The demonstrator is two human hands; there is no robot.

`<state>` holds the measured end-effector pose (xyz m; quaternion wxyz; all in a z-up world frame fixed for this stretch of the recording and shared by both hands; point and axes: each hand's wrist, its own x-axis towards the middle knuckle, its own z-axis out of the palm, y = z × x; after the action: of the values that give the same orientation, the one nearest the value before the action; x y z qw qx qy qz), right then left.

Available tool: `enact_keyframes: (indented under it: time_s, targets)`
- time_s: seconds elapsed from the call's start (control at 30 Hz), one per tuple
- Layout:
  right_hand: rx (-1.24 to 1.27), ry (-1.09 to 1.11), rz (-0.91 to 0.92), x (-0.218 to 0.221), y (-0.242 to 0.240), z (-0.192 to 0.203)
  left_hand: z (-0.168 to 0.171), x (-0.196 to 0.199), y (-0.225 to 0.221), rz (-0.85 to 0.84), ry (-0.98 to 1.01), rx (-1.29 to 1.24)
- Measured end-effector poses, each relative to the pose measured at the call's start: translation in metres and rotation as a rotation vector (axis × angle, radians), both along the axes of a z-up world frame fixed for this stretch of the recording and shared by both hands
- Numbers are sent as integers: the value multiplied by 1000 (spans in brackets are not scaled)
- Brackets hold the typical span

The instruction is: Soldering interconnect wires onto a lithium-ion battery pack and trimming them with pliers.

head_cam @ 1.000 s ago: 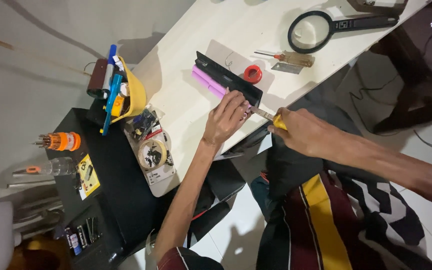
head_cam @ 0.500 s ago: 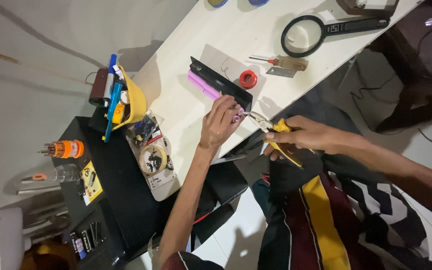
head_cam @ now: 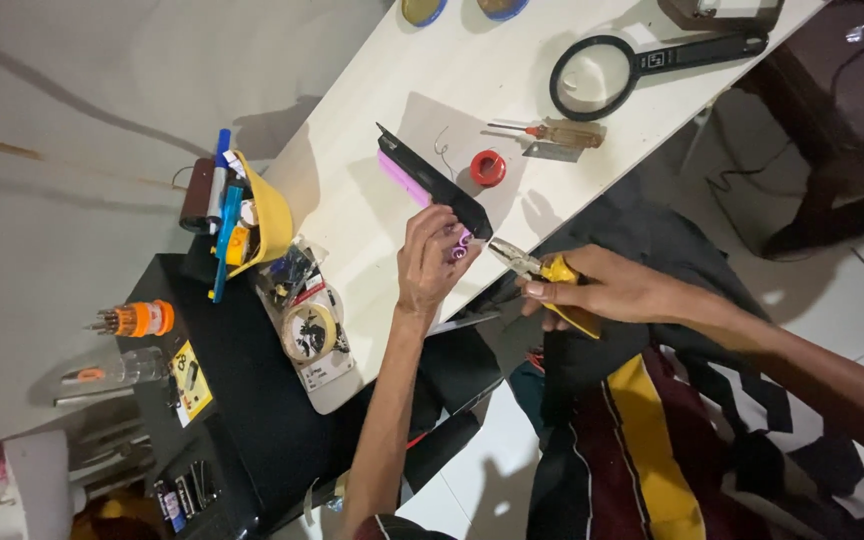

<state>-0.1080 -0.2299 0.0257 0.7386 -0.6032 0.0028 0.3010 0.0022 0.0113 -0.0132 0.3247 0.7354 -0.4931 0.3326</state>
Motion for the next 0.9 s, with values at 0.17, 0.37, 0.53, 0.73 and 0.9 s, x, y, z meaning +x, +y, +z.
enact_keyframes:
  time_s: [0.17, 0.37, 0.53, 0.73, 0.9]
  targets:
    - [7, 44, -9, 1, -1, 10, -4, 0, 2, 21, -2, -26]
    - [33, 7, -29, -5, 5, 9, 1, -3, -1, 31, -1, -33]
    - [29, 3, -32, -6, 4, 7, 2, -3, -1, 50, -1, -41]
    - [-4, 18, -64, -6, 8, 10, 1, -1, 3, 101, 23, -93]
    - [-27, 49, -75, -8, 12, 6, -1, -3, 5, 101, 59, -110]
